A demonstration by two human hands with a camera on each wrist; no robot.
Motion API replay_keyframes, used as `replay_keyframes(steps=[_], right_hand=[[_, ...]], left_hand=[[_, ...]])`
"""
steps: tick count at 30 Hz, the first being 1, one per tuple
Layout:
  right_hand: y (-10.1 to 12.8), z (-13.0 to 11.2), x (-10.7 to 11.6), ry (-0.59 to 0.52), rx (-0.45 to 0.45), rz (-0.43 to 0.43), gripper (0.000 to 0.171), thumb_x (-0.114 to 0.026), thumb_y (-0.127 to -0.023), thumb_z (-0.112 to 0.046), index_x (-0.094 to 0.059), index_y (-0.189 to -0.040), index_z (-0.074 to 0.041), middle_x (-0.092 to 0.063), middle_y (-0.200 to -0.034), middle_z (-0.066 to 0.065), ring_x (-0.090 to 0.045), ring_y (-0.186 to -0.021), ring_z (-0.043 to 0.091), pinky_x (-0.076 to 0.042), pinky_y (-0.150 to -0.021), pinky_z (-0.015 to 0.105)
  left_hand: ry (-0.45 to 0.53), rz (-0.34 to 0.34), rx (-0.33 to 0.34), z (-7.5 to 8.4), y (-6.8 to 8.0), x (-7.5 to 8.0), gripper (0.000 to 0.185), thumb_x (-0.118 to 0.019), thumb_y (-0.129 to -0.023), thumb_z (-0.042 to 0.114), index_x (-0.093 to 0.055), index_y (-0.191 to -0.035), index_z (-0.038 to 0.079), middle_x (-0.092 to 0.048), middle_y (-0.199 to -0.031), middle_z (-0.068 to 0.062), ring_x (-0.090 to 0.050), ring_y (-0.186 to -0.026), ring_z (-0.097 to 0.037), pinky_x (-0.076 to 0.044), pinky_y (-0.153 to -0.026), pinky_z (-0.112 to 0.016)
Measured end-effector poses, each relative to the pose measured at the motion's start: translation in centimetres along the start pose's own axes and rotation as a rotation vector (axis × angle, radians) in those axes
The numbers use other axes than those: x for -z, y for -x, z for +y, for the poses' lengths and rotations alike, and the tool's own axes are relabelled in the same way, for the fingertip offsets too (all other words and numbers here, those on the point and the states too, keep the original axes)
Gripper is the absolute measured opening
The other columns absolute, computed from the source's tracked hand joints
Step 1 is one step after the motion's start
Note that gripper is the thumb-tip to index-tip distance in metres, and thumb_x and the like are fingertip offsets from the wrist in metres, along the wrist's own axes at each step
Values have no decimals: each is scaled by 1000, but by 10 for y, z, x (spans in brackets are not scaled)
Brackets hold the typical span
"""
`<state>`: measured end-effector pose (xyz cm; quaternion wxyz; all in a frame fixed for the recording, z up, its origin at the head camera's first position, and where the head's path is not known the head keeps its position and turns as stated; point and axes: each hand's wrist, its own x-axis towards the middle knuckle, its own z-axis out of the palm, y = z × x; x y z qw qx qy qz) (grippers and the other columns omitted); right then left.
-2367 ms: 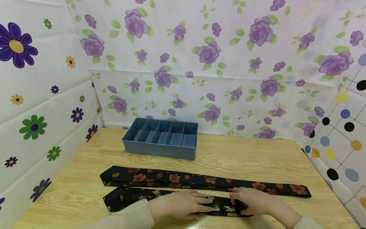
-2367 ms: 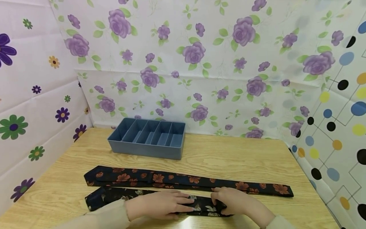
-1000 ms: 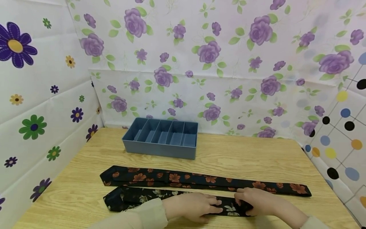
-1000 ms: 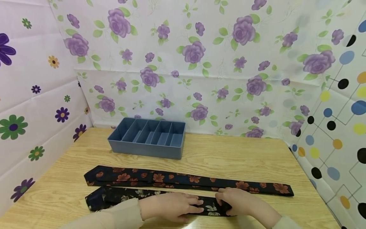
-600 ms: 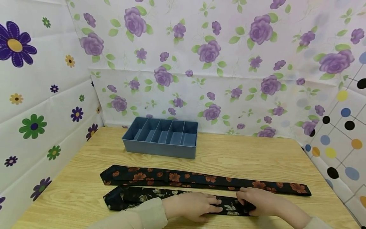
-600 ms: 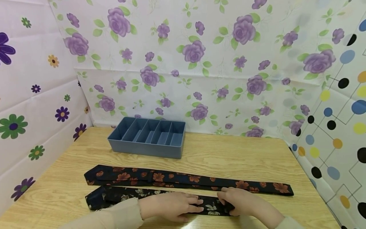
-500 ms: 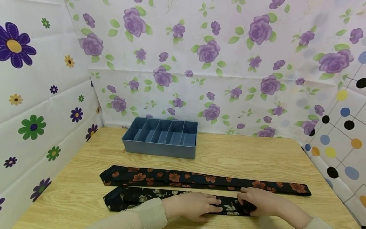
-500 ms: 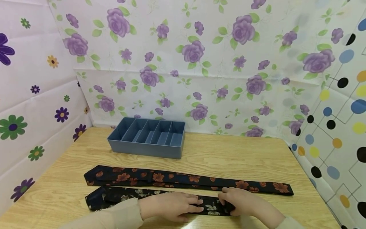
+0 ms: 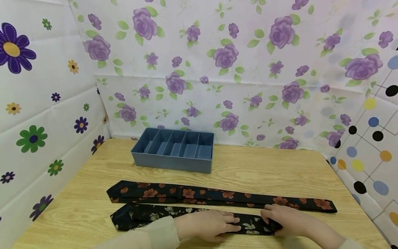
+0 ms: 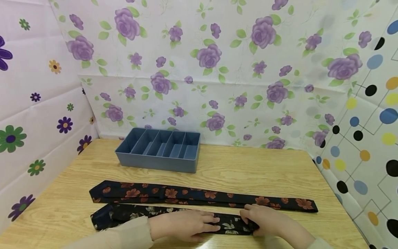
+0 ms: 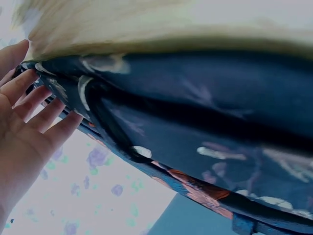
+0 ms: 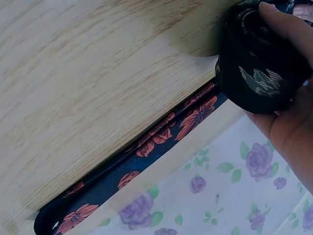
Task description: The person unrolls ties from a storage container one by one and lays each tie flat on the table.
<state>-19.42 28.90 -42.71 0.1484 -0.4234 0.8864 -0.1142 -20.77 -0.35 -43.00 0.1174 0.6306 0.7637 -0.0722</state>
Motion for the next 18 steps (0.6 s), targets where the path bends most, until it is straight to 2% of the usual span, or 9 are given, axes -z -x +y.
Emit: replay_keyframes(steps=[10, 18], right_hand=[[2, 0, 1, -31, -18, -14, 32, -78, -77, -16, -50, -90, -25, -42, -87, -16, -36, -71, -4, -35, -58, 17], [-2, -2, 3, -11, 27, -7, 26, -76, -78, -17, -55, -91, -24, -45, -88, -14, -39, -73, -6, -41, -60, 16]], left_hand=[[16, 33, -10, -4, 14, -5, 52, -49, -99, 31, -34, -147, 20, -33, -152, 0, -32, -140, -12, -28, -113, -18], [6, 72, -19, -4, 24, -8, 49, -49, -99, 29, -37, -146, 19, -37, -150, -1, -35, -139, -13, -31, -111, -18]])
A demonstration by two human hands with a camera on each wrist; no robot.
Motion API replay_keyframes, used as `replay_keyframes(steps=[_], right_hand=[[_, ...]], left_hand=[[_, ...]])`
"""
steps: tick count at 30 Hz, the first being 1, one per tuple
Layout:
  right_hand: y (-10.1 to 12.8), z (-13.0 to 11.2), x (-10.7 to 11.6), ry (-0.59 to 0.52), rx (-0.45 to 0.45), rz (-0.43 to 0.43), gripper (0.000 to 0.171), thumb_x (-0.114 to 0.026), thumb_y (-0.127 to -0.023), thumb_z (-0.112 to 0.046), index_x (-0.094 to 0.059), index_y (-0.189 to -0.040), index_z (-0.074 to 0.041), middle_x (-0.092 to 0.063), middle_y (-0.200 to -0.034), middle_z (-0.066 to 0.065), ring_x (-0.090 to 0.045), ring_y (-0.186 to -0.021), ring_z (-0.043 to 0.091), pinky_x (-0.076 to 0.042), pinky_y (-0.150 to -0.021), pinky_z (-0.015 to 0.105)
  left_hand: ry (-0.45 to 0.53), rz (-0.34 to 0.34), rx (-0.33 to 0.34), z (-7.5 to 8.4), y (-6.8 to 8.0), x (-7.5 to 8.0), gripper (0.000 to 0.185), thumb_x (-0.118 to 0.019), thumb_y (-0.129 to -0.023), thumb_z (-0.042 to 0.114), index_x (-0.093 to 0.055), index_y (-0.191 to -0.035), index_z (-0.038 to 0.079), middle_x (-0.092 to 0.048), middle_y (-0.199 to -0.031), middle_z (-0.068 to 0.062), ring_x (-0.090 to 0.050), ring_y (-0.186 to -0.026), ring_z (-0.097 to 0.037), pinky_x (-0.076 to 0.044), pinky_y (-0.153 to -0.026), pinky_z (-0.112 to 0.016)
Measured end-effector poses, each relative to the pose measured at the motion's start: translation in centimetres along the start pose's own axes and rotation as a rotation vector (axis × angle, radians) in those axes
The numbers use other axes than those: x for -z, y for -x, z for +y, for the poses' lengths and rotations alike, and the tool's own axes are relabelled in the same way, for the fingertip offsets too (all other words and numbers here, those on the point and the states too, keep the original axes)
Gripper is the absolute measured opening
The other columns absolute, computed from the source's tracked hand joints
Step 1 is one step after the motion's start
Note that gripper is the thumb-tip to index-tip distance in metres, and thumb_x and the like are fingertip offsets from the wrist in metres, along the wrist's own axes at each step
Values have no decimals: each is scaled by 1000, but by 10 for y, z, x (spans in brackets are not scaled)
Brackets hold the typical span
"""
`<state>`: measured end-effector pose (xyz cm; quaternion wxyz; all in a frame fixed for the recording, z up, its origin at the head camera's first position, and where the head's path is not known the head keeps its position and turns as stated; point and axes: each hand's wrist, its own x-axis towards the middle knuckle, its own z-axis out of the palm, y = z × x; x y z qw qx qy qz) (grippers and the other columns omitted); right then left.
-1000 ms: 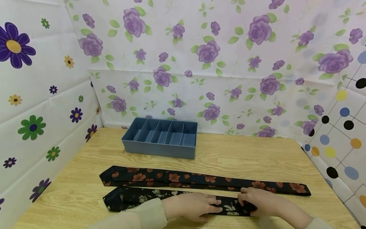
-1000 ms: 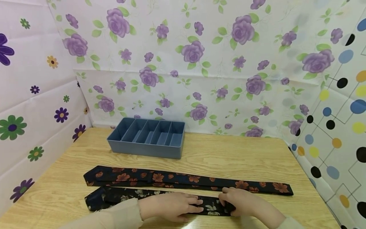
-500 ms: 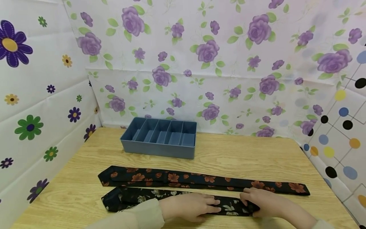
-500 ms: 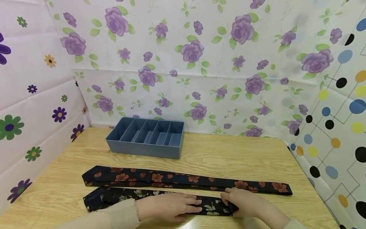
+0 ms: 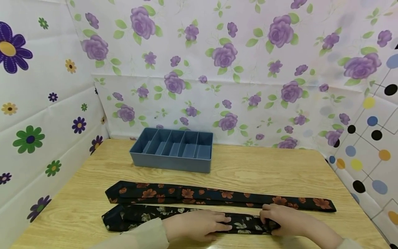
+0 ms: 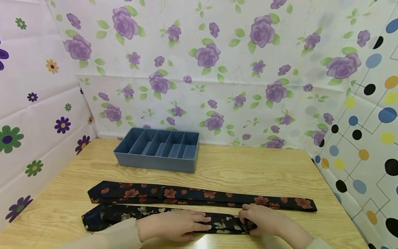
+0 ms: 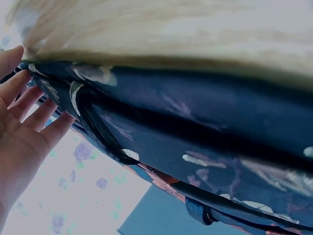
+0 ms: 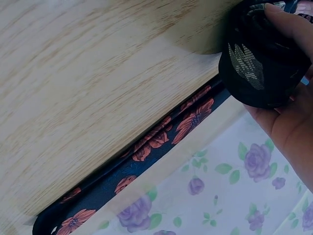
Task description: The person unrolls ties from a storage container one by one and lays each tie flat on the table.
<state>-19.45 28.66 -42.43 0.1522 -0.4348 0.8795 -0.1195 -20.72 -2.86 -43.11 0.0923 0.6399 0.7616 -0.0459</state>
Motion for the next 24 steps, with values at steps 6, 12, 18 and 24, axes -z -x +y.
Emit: replay_keyframes(steps=[6, 12, 18, 24], right_hand=[[-1, -1, 1, 4, -10, -6, 26, -77, -78, -16, -56, -90, -24, -44, -88, -14, -38, -73, -6, -40, -59, 16], [2, 1, 0, 1, -7, -2, 25, -77, -77, -17, -56, -89, -24, -44, -87, -14, -36, -71, -6, -38, -58, 15], [2, 2, 1, 4, -9, 4, 26, -77, -77, -15, -55, -88, -23, -43, -86, -14, -35, -70, -6, -36, -57, 16], [0, 1, 0, -10, -31, -20, 25, -77, -77, -16, -55, -87, -23, -42, -85, -15, -35, -70, -6, -38, -58, 17]], left_hand=[[8, 17, -4, 0, 4, -1, 49, -49, -99, 28, -37, -146, 18, -37, -150, -2, -35, -139, -15, -31, -111, -18], [12, 23, -1, -3, 9, -3, 48, -48, -100, 27, -38, -145, 19, -37, -150, -1, -36, -139, -14, -32, -110, -18], [33, 33, 16, -6, 17, -5, 48, -49, -99, 26, -38, -146, 19, -37, -150, -1, -35, -139, -16, -32, -111, -19], [40, 45, 3, -5, 20, -7, 48, -48, -100, 25, -38, -146, 17, -38, -150, -2, -36, -139, -16, -32, -111, -19]])
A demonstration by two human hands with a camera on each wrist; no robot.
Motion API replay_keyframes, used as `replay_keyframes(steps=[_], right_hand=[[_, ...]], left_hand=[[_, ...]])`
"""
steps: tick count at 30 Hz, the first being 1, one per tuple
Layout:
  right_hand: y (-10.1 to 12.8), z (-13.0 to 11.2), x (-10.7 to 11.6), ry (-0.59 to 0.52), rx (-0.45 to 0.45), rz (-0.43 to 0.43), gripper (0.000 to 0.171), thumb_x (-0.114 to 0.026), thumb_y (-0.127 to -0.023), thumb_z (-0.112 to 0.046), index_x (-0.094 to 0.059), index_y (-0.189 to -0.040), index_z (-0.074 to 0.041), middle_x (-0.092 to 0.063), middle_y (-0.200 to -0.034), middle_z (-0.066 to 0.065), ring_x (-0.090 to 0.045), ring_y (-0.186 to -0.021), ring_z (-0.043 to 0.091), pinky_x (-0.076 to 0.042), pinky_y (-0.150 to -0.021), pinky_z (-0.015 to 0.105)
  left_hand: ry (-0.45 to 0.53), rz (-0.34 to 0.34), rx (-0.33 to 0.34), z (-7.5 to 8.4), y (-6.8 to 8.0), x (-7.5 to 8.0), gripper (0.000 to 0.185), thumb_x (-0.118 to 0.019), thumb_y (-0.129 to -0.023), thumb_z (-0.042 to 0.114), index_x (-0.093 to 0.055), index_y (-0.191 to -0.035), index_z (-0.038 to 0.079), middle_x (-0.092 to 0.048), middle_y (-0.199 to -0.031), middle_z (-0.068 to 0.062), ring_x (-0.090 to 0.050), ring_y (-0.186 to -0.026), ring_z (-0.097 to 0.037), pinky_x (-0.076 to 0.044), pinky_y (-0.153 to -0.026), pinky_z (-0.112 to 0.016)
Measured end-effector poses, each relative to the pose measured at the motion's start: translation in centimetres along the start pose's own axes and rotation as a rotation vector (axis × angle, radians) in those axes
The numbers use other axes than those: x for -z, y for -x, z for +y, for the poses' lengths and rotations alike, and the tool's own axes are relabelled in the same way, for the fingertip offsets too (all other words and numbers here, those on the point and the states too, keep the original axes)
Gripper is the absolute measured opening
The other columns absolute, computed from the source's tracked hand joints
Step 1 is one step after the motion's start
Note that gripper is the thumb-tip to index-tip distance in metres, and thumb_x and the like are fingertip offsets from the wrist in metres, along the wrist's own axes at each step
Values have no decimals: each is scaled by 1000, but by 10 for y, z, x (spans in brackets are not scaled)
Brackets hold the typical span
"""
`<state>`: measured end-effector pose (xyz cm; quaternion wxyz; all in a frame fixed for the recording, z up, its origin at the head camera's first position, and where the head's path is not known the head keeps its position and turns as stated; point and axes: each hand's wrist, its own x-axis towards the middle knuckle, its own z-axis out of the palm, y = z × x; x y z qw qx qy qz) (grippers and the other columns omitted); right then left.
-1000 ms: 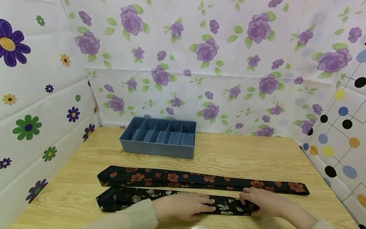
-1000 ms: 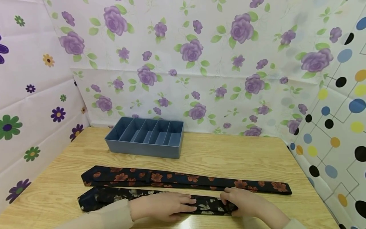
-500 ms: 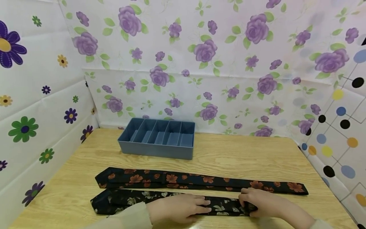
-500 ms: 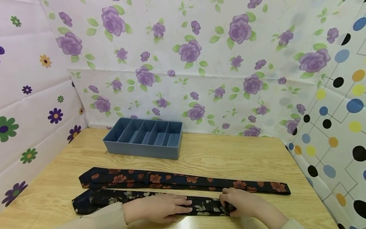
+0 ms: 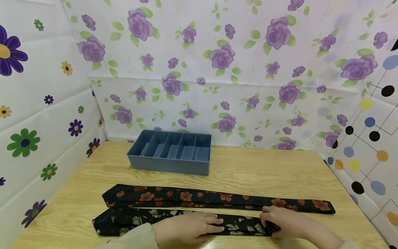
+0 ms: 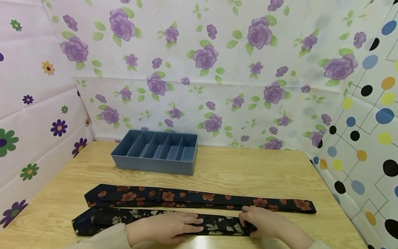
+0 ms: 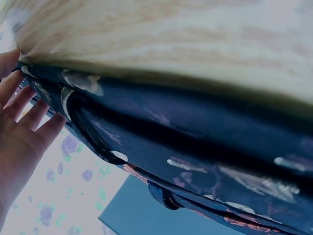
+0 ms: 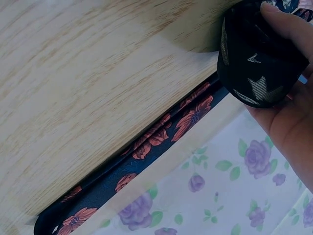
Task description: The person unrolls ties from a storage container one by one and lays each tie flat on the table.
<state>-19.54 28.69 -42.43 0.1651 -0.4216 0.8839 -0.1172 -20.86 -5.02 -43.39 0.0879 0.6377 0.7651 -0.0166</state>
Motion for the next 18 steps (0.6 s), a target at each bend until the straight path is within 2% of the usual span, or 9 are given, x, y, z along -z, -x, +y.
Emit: replay_keyframes(steps=[12, 18], right_hand=[[2, 1, -1, 1, -15, 4, 26, -77, -77, -15, -55, -88, -23, -42, -85, -15, -34, -70, -5, -36, -57, 17], [3, 2, -2, 21, -7, 20, 27, -78, -76, -17, -55, -88, -24, -44, -85, -15, -36, -71, -6, -36, -60, 16]], left_hand=[[14, 43, -6, -1, 0, -6, 48, -49, -99, 25, -39, -145, 16, -39, -149, -3, -37, -138, -17, -34, -110, -21], [36, 30, -1, -2, -2, -5, 47, -47, -100, 26, -38, -145, 17, -38, -149, -2, -37, -138, -16, -33, -110, -20]])
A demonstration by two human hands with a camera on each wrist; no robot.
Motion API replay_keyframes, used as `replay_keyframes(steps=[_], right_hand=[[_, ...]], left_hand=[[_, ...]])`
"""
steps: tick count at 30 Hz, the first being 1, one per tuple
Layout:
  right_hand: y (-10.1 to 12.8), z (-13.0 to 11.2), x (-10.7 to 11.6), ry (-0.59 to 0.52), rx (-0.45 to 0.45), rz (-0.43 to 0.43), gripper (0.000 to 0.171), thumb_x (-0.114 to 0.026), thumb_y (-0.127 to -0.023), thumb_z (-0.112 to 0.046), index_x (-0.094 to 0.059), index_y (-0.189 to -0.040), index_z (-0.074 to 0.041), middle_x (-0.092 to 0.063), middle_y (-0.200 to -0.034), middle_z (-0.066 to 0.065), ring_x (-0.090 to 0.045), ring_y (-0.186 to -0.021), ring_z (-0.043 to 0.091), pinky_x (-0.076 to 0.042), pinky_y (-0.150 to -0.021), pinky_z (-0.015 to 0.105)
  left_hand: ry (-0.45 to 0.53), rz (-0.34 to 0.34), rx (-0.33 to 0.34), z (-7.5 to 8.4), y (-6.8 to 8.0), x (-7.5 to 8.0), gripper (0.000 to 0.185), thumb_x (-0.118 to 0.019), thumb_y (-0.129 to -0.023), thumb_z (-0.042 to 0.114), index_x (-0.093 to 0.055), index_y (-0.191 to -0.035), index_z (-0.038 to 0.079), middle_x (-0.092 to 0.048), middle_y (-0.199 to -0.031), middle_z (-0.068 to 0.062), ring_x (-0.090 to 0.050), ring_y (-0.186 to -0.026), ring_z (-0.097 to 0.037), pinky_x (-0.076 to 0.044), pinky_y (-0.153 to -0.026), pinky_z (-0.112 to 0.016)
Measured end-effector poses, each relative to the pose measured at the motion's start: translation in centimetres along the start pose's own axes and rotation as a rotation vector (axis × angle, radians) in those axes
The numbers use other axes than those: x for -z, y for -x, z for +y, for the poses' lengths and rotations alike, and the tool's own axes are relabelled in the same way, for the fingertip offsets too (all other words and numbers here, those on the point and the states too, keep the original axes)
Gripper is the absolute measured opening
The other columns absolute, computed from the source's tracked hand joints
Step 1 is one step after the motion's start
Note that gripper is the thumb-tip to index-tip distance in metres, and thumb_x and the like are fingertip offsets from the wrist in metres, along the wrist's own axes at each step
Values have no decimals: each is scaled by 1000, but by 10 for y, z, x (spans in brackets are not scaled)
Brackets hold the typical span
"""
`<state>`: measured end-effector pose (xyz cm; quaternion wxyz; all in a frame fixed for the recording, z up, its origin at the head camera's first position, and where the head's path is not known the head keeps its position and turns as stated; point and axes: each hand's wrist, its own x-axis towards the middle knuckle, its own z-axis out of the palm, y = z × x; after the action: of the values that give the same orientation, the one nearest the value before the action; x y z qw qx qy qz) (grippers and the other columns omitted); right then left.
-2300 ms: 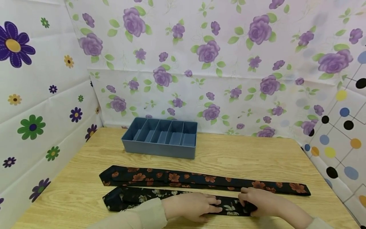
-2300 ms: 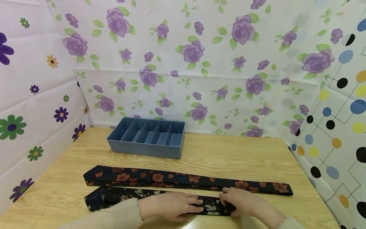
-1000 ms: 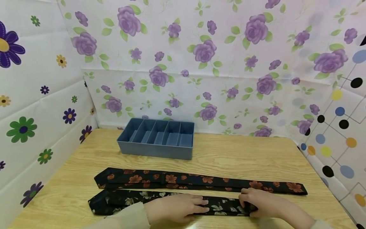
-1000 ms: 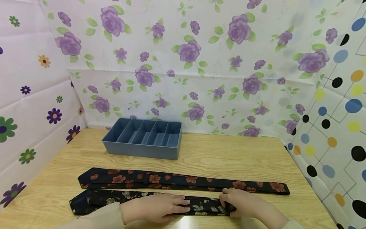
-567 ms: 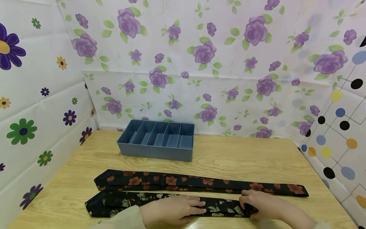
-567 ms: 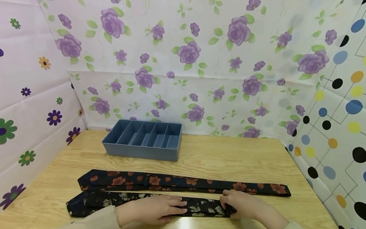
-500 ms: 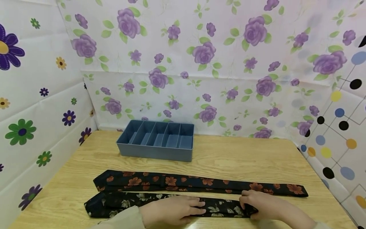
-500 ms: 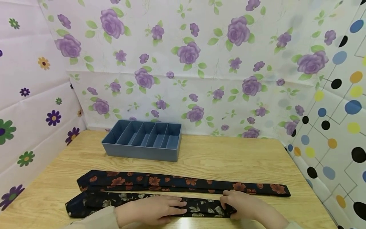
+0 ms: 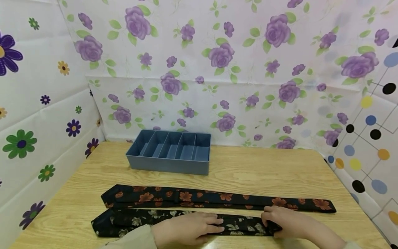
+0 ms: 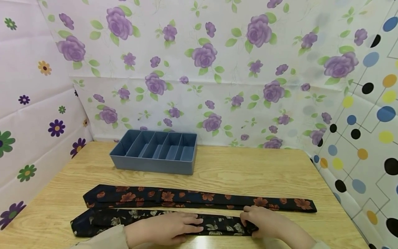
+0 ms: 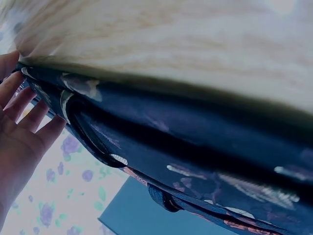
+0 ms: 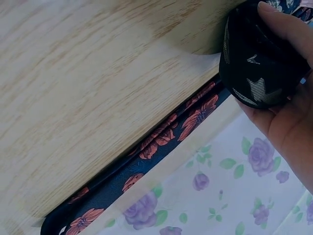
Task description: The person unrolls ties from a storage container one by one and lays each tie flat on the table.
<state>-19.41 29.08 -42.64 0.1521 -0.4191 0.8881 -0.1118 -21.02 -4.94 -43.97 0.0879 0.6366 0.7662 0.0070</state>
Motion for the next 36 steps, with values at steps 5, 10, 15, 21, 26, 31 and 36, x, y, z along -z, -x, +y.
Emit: replay_keyframes(steps=[5, 10, 15, 21, 26, 31, 36], right_hand=[[2, 1, -2, 14, 11, 14, 29, -78, -75, -15, -53, -86, -24, -42, -83, -15, -32, -70, -4, -32, -58, 18], [5, 3, -3, -15, 33, 18, 31, -78, -75, -13, -49, -84, -22, -37, -81, -14, -28, -68, -3, -29, -55, 19], [7, 3, -5, -37, 43, 6, 30, -77, -76, -14, -50, -86, -22, -39, -83, -14, -30, -69, -4, -31, -55, 19], [9, 3, -5, -23, 29, 1, 29, -78, -76, -14, -52, -86, -23, -41, -84, -14, -32, -69, -4, -32, -56, 19], [6, 3, -3, 5, 35, 20, 30, -78, -75, -13, -51, -85, -23, -40, -84, -14, -30, -69, -3, -31, -56, 20], [7, 5, -3, -15, 38, 21, 30, -78, -76, -13, -50, -84, -22, -38, -83, -14, -29, -68, -3, -29, -55, 20], [10, 7, 0, -31, 13, 3, 32, -77, -77, -13, -46, -83, -21, -35, -82, -12, -29, -67, -2, -28, -55, 20]], left_hand=[[-15, 3, 2, 1, 0, -1, 47, -47, -100, 27, -39, -145, 17, -39, -149, -2, -37, -138, -16, -34, -110, -20], [-3, 11, 12, 4, 1, -2, 46, -46, -100, 27, -39, -145, 17, -39, -149, -2, -37, -138, -16, -33, -111, -20], [13, 14, 10, 7, 1, -3, 46, -46, -100, 26, -40, -145, 17, -39, -149, -2, -37, -138, -16, -33, -110, -20], [28, 9, 14, 8, 0, -4, 45, -44, -101, 27, -39, -145, 17, -39, -149, -2, -36, -138, -16, -33, -111, -20], [5, -7, 34, 5, 1, 0, 45, -46, -100, 27, -40, -144, 18, -39, -149, -1, -37, -138, -16, -33, -111, -21], [15, -29, 45, 4, -1, 4, 45, -47, -100, 27, -40, -144, 20, -39, -149, 1, -37, -138, -15, -34, -110, -20], [16, -36, 45, 2, -4, 8, 45, -49, -99, 26, -42, -143, 19, -40, -148, 0, -38, -137, -15, -33, -110, -19]])
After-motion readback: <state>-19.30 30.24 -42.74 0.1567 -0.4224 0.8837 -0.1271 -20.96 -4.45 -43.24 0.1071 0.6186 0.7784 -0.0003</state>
